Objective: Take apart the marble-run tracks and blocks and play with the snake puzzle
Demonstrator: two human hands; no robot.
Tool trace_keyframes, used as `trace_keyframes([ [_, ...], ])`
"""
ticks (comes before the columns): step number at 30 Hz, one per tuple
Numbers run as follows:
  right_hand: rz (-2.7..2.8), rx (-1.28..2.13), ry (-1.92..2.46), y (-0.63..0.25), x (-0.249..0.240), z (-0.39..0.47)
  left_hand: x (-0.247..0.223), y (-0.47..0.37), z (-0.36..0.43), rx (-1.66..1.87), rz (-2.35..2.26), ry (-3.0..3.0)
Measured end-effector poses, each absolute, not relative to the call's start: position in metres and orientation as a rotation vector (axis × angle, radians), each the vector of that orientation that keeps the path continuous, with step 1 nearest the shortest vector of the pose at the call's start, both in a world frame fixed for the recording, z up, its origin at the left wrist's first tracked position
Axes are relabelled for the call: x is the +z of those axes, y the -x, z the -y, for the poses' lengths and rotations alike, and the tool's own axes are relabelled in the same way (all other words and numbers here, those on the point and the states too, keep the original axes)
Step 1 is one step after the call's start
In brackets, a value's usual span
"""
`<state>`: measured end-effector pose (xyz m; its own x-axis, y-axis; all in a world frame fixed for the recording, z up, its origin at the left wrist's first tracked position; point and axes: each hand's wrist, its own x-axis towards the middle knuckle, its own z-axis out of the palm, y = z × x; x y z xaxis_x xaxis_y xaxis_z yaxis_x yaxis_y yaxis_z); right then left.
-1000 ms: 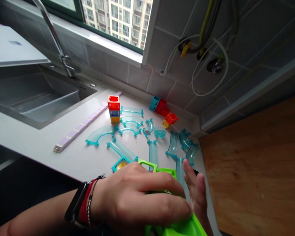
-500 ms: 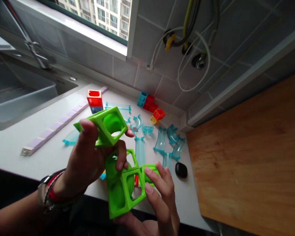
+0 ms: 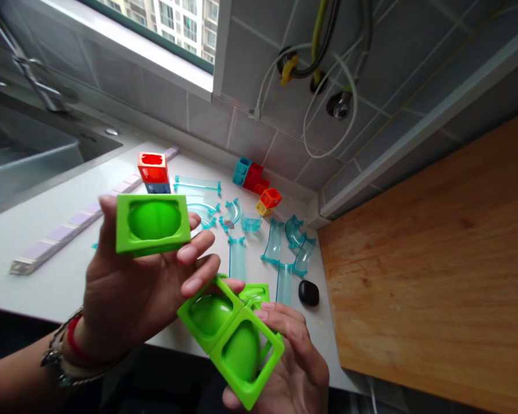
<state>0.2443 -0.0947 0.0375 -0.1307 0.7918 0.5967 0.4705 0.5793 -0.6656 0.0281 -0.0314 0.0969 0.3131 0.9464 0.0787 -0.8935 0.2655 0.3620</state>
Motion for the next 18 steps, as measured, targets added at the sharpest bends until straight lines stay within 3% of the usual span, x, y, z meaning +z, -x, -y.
trace_keyframes([
  [18,1.661,0.116,0.909,-0.245,0.041,0.090,0.105,-0.003,0.028,1.365,-0.127,-0.462],
])
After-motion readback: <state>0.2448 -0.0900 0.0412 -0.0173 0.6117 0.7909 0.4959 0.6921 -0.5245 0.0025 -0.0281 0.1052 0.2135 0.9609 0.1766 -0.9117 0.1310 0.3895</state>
